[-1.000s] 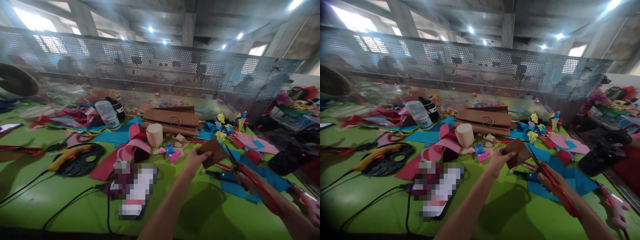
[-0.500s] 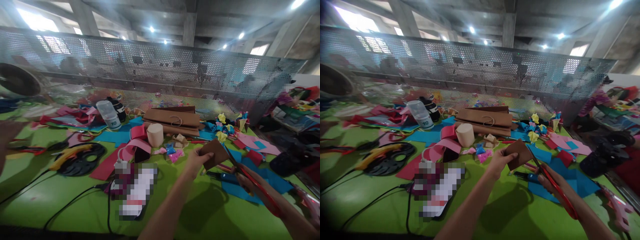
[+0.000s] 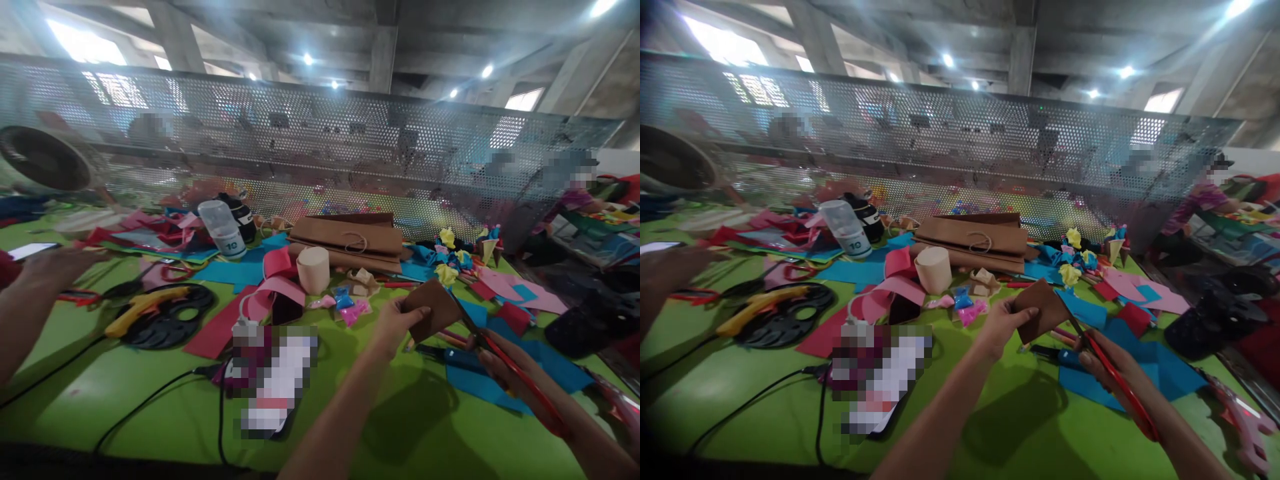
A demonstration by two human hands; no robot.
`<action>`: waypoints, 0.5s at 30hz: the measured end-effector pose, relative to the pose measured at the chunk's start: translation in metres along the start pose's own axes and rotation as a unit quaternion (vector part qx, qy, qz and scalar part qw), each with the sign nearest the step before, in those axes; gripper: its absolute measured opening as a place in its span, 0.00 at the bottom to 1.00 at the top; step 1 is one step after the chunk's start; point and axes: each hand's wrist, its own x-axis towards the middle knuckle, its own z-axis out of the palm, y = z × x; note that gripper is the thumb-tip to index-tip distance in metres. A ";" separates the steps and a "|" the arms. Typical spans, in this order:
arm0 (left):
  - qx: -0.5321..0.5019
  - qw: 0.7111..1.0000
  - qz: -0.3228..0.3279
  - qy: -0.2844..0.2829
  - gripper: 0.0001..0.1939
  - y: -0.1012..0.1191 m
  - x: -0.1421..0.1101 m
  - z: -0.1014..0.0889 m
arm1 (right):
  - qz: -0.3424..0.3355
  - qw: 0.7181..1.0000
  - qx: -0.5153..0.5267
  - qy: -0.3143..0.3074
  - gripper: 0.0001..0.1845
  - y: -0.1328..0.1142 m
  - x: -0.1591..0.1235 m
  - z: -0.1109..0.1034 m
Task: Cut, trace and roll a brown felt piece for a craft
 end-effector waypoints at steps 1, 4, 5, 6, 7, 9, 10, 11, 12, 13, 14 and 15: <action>-0.002 1.000 -0.001 0.001 0.29 0.000 0.000 0.000 | 0.000 1.000 0.004 -0.006 0.36 -0.001 0.000 0.000; -0.003 1.000 -0.008 0.001 0.29 0.000 0.000 0.000 | -0.003 1.000 0.021 -0.008 0.35 -0.003 0.000 0.000; -0.001 1.000 -0.011 0.001 0.29 0.001 -0.001 0.000 | -0.003 1.000 0.020 -0.006 0.36 -0.003 0.000 0.000; 0.000 1.000 -0.015 0.003 0.29 0.001 -0.001 0.000 | -0.002 1.000 0.019 -0.006 0.36 -0.003 0.000 0.000; 0.002 1.000 -0.017 0.004 0.29 0.002 -0.001 0.000 | -0.001 1.000 0.018 -0.007 0.36 -0.004 0.000 0.000; 0.004 1.000 -0.019 0.005 0.30 0.003 -0.001 0.000 | 0.002 1.000 0.017 -0.013 0.36 -0.003 0.000 -0.002; 0.003 1.000 -0.019 0.004 0.30 0.003 -0.002 0.000 | 0.003 1.000 0.016 -0.014 0.35 -0.002 0.001 -0.002; 0.001 1.000 -0.019 0.002 0.30 0.004 -0.002 0.000 | 0.004 1.000 0.017 -0.015 0.35 0.000 0.002 -0.003; -0.001 1.000 -0.018 0.001 0.30 0.004 -0.002 0.000 | 0.005 1.000 0.017 -0.018 0.35 0.002 0.002 -0.003; -0.003 1.000 -0.019 0.000 0.31 0.005 -0.002 0.001 | 0.005 1.000 0.017 -0.020 0.35 0.005 0.003 -0.004; -0.006 1.000 -0.020 -0.001 0.31 0.005 -0.002 0.001 | 0.005 1.000 0.018 -0.020 0.35 0.007 0.003 -0.004; -0.008 1.000 -0.022 -0.002 0.31 0.005 -0.003 0.001 | 0.003 1.000 0.020 -0.018 0.36 0.009 0.004 -0.004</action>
